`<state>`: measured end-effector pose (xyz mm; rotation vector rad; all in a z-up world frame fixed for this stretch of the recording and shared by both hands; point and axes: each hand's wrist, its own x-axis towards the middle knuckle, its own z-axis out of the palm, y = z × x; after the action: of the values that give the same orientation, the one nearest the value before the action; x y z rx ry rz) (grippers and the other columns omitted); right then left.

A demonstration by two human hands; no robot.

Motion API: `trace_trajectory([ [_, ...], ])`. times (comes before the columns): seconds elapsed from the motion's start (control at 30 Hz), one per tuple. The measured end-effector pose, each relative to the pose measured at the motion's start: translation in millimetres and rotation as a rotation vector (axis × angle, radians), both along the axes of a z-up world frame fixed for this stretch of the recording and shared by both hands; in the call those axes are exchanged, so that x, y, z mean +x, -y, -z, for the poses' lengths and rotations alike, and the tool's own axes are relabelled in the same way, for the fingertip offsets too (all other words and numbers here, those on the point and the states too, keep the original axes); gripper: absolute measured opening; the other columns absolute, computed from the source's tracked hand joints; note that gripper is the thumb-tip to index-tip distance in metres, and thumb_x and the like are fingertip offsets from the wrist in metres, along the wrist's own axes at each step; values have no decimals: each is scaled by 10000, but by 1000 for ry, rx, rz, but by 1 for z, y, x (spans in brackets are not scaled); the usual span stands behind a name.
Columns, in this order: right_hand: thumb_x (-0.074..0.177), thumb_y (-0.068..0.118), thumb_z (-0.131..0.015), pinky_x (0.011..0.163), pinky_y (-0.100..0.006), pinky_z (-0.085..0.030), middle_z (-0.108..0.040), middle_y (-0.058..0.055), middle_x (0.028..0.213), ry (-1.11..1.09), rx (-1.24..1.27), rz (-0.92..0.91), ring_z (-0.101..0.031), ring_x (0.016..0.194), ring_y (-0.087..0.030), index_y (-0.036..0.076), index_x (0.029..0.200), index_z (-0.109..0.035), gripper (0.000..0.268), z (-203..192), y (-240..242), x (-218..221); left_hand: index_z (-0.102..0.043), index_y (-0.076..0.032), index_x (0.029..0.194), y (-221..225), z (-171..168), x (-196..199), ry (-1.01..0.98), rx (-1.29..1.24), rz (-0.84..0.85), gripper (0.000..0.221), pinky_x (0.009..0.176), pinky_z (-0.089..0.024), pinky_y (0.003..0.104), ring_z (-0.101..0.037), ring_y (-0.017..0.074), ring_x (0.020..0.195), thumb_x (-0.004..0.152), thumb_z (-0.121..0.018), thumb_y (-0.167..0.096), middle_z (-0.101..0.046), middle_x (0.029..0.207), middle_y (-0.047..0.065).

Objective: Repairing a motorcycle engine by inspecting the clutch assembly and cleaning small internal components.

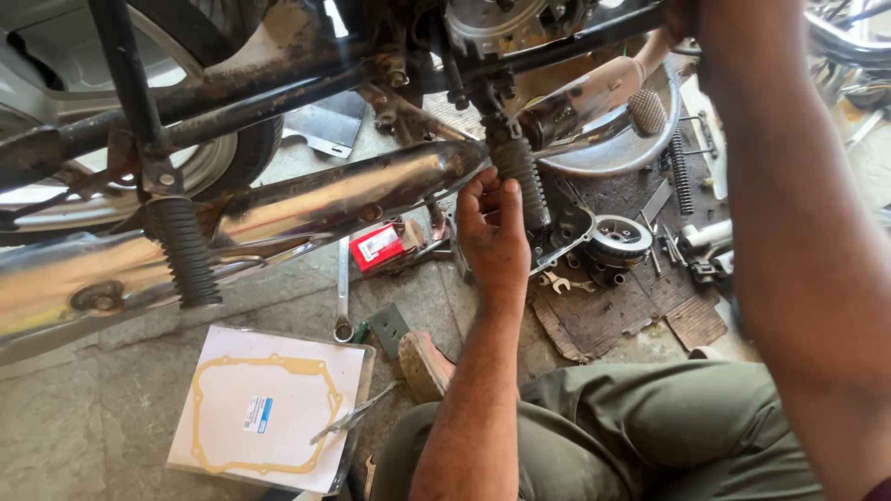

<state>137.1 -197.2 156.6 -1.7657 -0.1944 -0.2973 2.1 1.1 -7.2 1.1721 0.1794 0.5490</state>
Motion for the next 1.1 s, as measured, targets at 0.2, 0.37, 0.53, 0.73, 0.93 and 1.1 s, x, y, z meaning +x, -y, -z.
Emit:
trace_trajectory([
  [0.2,1031,149,-658,627,-304,-439,-623,-68,809,167,-413,221,-566,675,-152,-25,993,-671,179,94,100,-84,-640,-50,1282,0,-2,-2,-48,64,-19,338,750,-563,255,-658,111,912,1011,-693,-245,-708,1061,42],
  [0.37,906,203,-710,964,-466,-542,-737,-202,1143,-729,-1221,121,-709,1069,-359,125,1246,-679,350,219,150,-121,-627,-59,1289,0,0,-2,-55,72,-22,337,761,-566,260,-615,111,906,1006,-682,-233,-667,1116,43],
  [0.53,824,176,-700,994,-446,-550,-740,-179,1180,-638,-1466,-22,-693,1136,-356,100,1082,-771,279,313,208,-108,-630,-50,1287,0,9,0,-4,31,3,321,755,-547,263,-598,117,885,1021,-673,-225,-657,1094,66],
  [0.73,855,419,-755,897,-456,-558,-750,-215,1031,-683,-1263,101,-719,976,-372,30,1034,-758,429,262,156,-97,-624,-77,1247,-3,-15,-7,-158,18,15,333,705,-616,275,-673,131,854,974,-666,-262,-669,1038,62],
  [0.93,995,294,-707,564,-311,-447,-662,-90,773,-398,-185,267,-581,633,-157,-14,998,-747,311,108,-1,-74,-629,-54,1246,3,-3,-2,-94,17,-26,329,735,-631,280,-683,137,893,985,-675,-250,-680,1036,71],
  [1.1,945,171,-686,520,-242,-492,-702,-19,791,-538,573,163,-617,609,-114,42,1008,-724,148,89,-98,21,-612,-36,1258,2,0,-2,-63,-11,-22,336,739,-617,278,-666,130,921,982,-669,-220,-657,1057,59],
])
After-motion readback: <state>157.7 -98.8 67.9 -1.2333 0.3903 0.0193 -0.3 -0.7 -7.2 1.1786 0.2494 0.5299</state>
